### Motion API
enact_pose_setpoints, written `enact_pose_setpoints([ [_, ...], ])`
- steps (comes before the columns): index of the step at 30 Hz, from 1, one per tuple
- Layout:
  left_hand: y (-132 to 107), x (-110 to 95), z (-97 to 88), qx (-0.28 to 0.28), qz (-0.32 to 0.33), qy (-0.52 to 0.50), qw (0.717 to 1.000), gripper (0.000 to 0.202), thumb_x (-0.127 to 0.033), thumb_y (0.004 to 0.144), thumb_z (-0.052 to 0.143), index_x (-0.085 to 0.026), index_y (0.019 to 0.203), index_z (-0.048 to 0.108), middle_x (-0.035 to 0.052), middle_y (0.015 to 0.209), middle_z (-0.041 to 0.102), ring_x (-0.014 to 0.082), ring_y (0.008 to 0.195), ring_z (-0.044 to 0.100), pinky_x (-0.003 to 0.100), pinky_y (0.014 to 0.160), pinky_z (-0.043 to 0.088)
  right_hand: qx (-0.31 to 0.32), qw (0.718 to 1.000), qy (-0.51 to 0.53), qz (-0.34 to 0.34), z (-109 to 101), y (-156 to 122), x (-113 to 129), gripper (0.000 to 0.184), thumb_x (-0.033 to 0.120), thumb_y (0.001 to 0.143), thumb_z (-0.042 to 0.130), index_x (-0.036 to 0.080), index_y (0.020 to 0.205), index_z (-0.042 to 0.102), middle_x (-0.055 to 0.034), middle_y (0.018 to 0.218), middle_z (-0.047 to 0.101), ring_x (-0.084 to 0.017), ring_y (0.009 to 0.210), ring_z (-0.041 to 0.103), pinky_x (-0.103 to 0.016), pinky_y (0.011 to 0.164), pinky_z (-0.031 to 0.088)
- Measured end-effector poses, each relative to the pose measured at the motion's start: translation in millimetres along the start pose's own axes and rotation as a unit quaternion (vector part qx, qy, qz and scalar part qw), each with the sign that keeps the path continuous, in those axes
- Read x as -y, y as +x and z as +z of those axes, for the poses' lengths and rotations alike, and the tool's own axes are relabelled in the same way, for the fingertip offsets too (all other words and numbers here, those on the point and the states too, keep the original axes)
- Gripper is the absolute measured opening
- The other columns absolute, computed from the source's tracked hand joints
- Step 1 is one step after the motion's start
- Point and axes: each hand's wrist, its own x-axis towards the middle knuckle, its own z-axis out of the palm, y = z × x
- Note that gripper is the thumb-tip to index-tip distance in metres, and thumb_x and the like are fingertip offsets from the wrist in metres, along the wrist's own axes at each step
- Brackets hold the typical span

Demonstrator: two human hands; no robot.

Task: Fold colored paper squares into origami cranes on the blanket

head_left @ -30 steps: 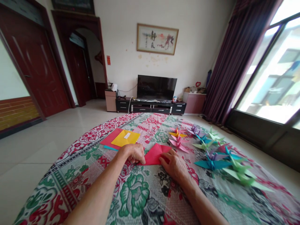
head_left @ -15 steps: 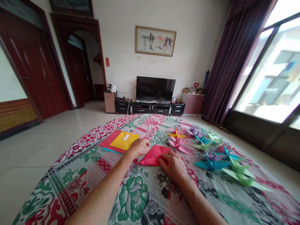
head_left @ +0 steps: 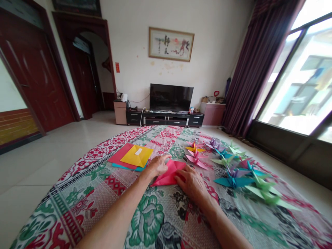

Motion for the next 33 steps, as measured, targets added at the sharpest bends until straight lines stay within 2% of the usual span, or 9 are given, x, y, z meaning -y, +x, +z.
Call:
enact_pose_setpoints([
  [5,1,10,-2.5,0.061,0.021,-0.032,0.997,0.040,-0.017,0.067,0.049,-0.019,0.102,0.067,0.0006,0.067,0.065,0.0141,0.063,0.058,0.020,0.057,0.042,0.018,1.000,0.006,-0.016,-1,4,-4,0.022,0.035,0.086,0.045,0.026,0.090,0.065,-0.0026,0.088,0.056,-0.014,0.081,0.051,-0.025,0.075,0.034],
  [8,0,9,-2.8,0.106,-0.037,-0.065,0.992,0.034,-0.018,0.065,0.049,-0.020,0.091,0.071,0.0003,0.058,0.063,0.0124,0.051,0.055,0.019,0.048,0.041,0.033,0.999,0.010,-0.021,-2,7,-5,0.021,0.033,0.086,0.046,0.027,0.093,0.065,-0.0027,0.089,0.056,-0.014,0.082,0.051,-0.025,0.075,0.033],
  [10,-1,5,-4.2,0.132,-0.087,-0.089,0.983,0.036,-0.017,0.062,0.051,-0.020,0.092,0.071,-0.0012,0.049,0.059,0.0118,0.043,0.053,0.020,0.043,0.041,0.045,0.999,0.009,-0.022,-3,9,-5,0.020,0.032,0.085,0.047,0.027,0.093,0.065,-0.0029,0.089,0.056,-0.014,0.082,0.051,-0.025,0.074,0.033],
  [13,-4,0,-7.7,0.149,-0.119,-0.117,0.975,0.034,-0.015,0.061,0.052,-0.018,0.090,0.070,-0.0030,0.042,0.054,0.0110,0.039,0.052,0.018,0.040,0.042,0.055,0.998,0.007,-0.026,-4,12,-6,0.021,0.029,0.085,0.047,0.028,0.095,0.066,-0.0029,0.088,0.056,-0.014,0.081,0.050,-0.025,0.072,0.033],
  [17,-5,-1,-10.4,0.192,-0.130,-0.189,0.954,0.027,-0.012,0.062,0.054,-0.013,0.085,0.068,-0.0019,0.045,0.058,0.0110,0.041,0.057,0.017,0.040,0.044,0.050,0.998,0.016,-0.029,-3,13,-7,0.022,0.026,0.085,0.046,0.029,0.095,0.066,-0.0025,0.087,0.055,-0.014,0.081,0.050,-0.024,0.071,0.033],
  [22,-6,4,-11.1,0.236,-0.125,-0.276,0.923,0.021,-0.012,0.065,0.056,-0.012,0.084,0.065,0.0020,0.062,0.066,0.0118,0.048,0.063,0.015,0.041,0.046,0.041,0.998,0.030,-0.030,1,14,-7,0.023,0.025,0.086,0.044,0.028,0.093,0.066,-0.0026,0.087,0.055,-0.014,0.082,0.051,-0.024,0.073,0.034],
  [26,-7,8,-13.7,0.273,-0.111,-0.309,0.904,0.023,-0.013,0.065,0.059,-0.012,0.088,0.063,0.0047,0.070,0.069,0.0130,0.052,0.065,0.014,0.041,0.046,-0.012,0.999,0.029,0.011,6,10,-8,0.019,0.027,0.083,0.048,0.022,0.094,0.063,-0.0045,0.091,0.055,-0.016,0.085,0.051,-0.026,0.076,0.036],
  [29,-8,7,-14.1,0.277,-0.110,-0.331,0.895,0.024,-0.010,0.065,0.058,-0.011,0.088,0.064,0.0050,0.067,0.069,0.0139,0.053,0.066,0.015,0.041,0.046,-0.051,0.997,0.032,0.049,9,7,-10,0.019,0.029,0.080,0.054,0.019,0.094,0.062,-0.0060,0.093,0.055,-0.018,0.086,0.052,-0.027,0.076,0.038],
  [33,-8,2,-9.5,0.241,-0.111,-0.354,0.897,0.028,-0.006,0.064,0.055,-0.010,0.090,0.065,0.0040,0.063,0.069,0.0139,0.054,0.066,0.016,0.040,0.046,-0.065,0.995,0.063,0.052,12,7,-16,0.015,0.026,0.080,0.053,0.019,0.089,0.061,-0.0058,0.091,0.056,-0.017,0.084,0.053,-0.026,0.075,0.040],
])
